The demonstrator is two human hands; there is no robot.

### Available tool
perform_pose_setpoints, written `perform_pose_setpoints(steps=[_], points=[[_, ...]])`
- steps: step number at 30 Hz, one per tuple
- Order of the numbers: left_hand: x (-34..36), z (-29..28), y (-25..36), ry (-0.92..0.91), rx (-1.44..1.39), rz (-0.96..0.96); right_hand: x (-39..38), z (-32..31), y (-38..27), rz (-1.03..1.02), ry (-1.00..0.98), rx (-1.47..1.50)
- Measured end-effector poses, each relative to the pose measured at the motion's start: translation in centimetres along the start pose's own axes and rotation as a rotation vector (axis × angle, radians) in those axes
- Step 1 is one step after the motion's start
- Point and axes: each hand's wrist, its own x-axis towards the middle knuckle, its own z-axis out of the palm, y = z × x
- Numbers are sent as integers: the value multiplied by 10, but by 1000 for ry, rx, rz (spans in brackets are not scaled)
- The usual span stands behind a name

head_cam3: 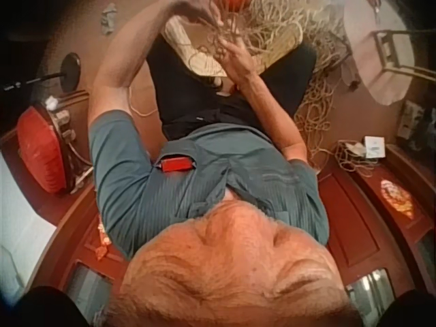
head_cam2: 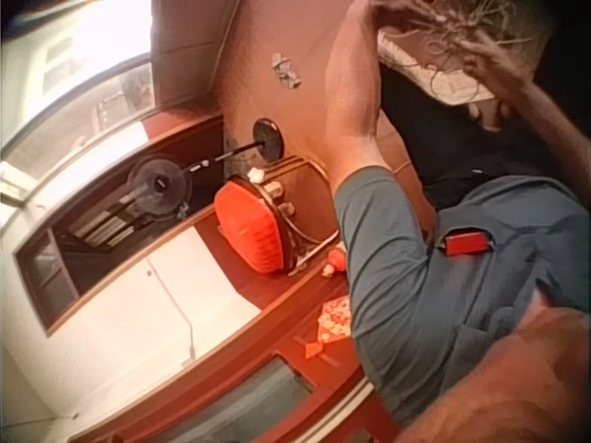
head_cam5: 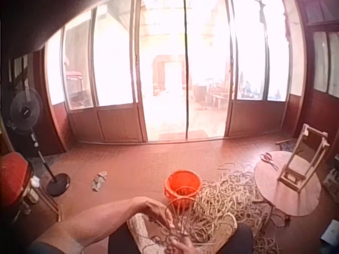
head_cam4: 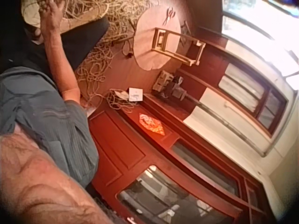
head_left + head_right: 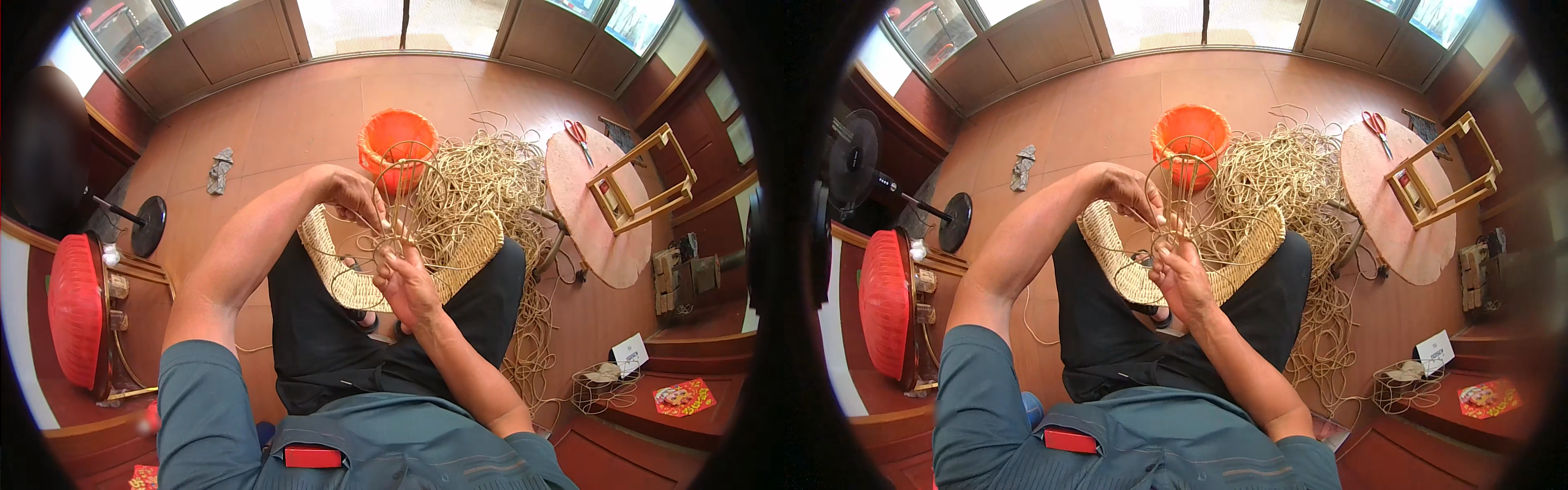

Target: The person is weaving a basket structure using long flexible strands of material.

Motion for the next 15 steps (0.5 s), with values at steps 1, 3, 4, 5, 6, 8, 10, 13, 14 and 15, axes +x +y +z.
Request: perform_pose_setpoints(steps=[1, 3, 4, 5, 6, 8, 10, 13, 14, 15], points=[[1, 2, 1, 39, 69, -29, 4, 0, 0, -3, -18, 54], [7, 0, 0, 12, 83, -17, 9, -3, -3, 11, -9, 60], [12, -3, -2, -15, 99, -6, 11, -3, -4, 22, -1, 67], [16, -5, -6, -55, 97, 9, 12, -4, -4, 16, 27, 59], [19, -6, -8, -57, 97, 11, 12, -4, -4, 15, 29, 57], [24, -6, -14, -78, 94, 47, 12, -4, 0, -3, 46, 32], [29, -6, -15, -75, 148, 23, 13, -2, 2, -1, 54, 36], [30, -2, -12, -70, 193, -7, 11, -2, 2, 6, 43, 37], [30, 0, -11, -69, 184, -12, 10, -2, 2, 9, 24, 35], [28, 1, -9, -70, 182, -12, 11, -2, 3, 10, 26, 35]])
